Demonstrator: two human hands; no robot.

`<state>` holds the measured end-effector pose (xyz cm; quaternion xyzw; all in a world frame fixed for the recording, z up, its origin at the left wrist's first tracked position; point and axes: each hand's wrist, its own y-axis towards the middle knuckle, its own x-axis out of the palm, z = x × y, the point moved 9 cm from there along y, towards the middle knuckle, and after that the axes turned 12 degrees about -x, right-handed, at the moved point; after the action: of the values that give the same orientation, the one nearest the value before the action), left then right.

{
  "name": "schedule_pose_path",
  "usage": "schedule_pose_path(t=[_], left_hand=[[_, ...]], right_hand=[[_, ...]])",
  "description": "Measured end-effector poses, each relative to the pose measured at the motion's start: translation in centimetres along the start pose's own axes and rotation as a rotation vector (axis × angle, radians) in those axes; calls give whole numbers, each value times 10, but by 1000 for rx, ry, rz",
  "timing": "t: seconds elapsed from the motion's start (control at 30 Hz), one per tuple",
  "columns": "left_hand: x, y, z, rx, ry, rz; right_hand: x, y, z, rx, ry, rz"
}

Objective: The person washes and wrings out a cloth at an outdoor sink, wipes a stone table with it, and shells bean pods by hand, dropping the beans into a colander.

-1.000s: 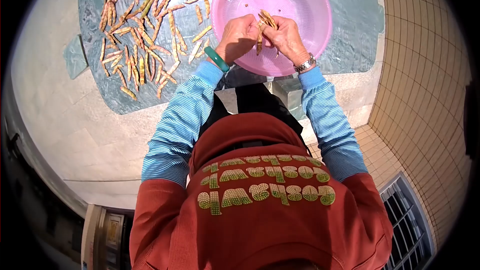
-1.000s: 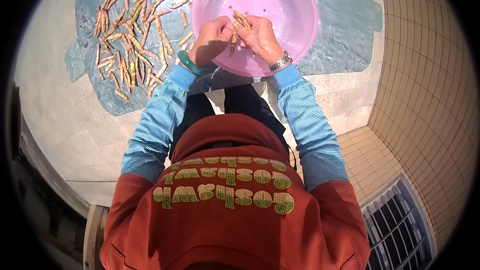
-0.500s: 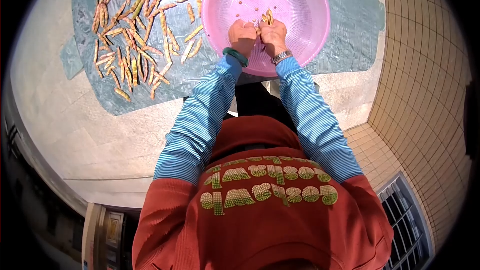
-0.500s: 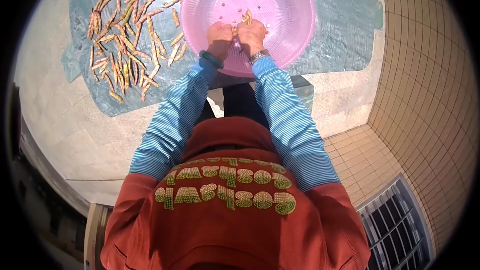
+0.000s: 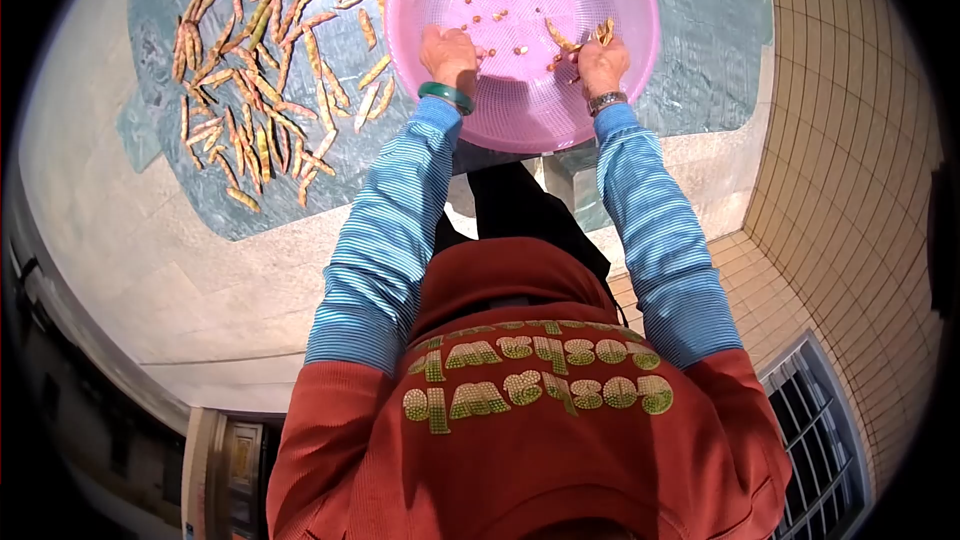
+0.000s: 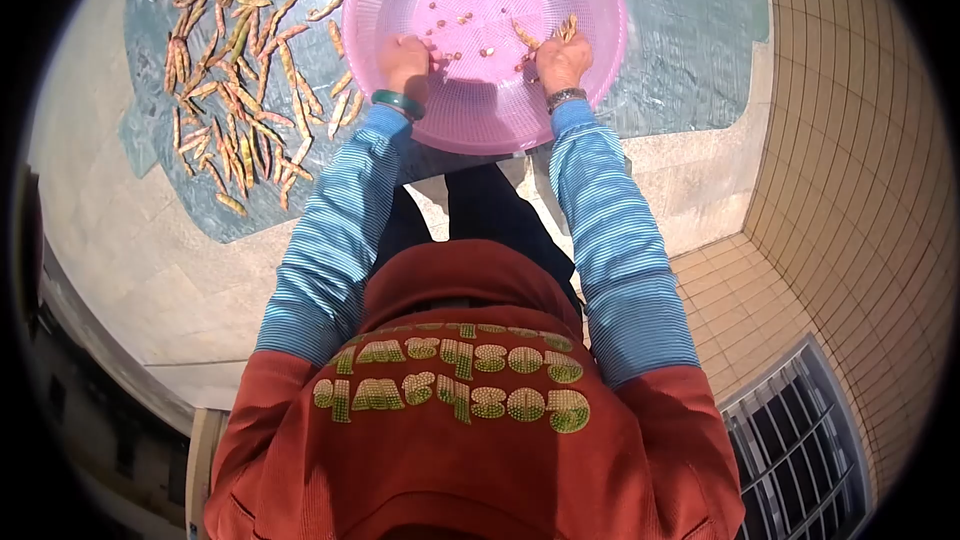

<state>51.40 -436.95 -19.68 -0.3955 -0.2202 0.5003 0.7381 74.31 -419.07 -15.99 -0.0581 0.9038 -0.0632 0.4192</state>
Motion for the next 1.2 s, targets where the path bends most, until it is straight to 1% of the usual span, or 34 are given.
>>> schedule_pose_path(t=[0.03, 0.1, 0.13, 0.17, 0.2, 0.23, 0.27, 0.3, 0.33, 0.37, 0.4, 0.43, 0.47, 0.5, 0.53, 0.57, 0.63, 0.67, 0.73, 0.8, 0.83, 0.87, 0.9, 0.93, 1.0, 1.03, 1.07, 1.1, 1.2], left_hand=[[1, -6, 5, -3, 5, -1], [16, -15, 2, -144, 8, -99], [15, -13, -2, -143, 10, -100], [25, -20, 13, 80, 108, -237], [37, -31, 25, 304, 207, -372], [35, -31, 21, 303, 211, -373], [46, -61, 35, 374, 369, -538], [58, -86, 37, 443, 525, -702], [64, -99, 45, 548, 394, -760], [64, -96, 40, 548, 394, -761], [66, -88, 30, 468, 409, -784], [68, -82, 20, 388, 425, -807], [67, -83, 20, 388, 425, -808], [63, -83, 25, 463, 451, -732], [58, -84, 30, 536, 476, -653], [56, -84, 32, 534, 477, -652], [56, -76, 13, 116, 305, -810], [56, -78, 17, 114, 305, -811], [46, -74, 14, -81, 153, -726], [44, -70, 10, -116, 149, -738], [44, -68, 6, -149, 145, -752], [43, -67, 7, -150, 144, -752], [43, -67, 4, -200, 123, -762], [43, -67, 1, -251, 101, -771], [40, -66, 1, -267, 112, -751], [38, -65, 0, -282, 123, -732], [38, -65, 1, -283, 124, -732], [38, -67, 1, -309, 101, -746], [37, -72, 5, -338, 109, -774]], right_hand=[[-1, -4, -4, 6, -1, 0], [8, -18, -42, 54, 286, -166], [14, -17, -42, 4, 328, -191], [12, -18, -45, 5, 330, -190], [15, -21, -51, -10, 403, -256], [18, -25, -56, -24, 476, -321], [19, -28, -58, -16, 456, -374], [12, -32, -68, -14, 456, -372], [13, -40, -77, 79, 619, -407], [17, -48, -83, 173, 782, -442], [21, -47, -82, 182, 849, -432], [23, -47, -84, 182, 849, -431], [22, -46, -84, 225, 875, -390], [22, -46, -83, 269, 900, -349], [23, -44, -82, 270, 899, -350], [24, -41, -82, 265, 889, -357], [26, -40, -79, 263, 880, -362], [27, -40, -80, 281, 909, -366], [27, -39, -81, 298, 935, -372], [36, -45, -84, 365, 1064, -482], [37, -45, -83, 366, 1063, -483], [41, -48, -86, 377, 1085, -540], [44, -52, -89, 388, 1107, -597], [44, -52, -90, 389, 1106, -597], [46, -53, -91, 334, 1002, -627], [48, -53, -91, 337, 1002, -627], [47, -51, -88, 327, 960, -596], [47, -50, -85, 317, 918, -565], [46, -51, -88, 302, 885, -583]])
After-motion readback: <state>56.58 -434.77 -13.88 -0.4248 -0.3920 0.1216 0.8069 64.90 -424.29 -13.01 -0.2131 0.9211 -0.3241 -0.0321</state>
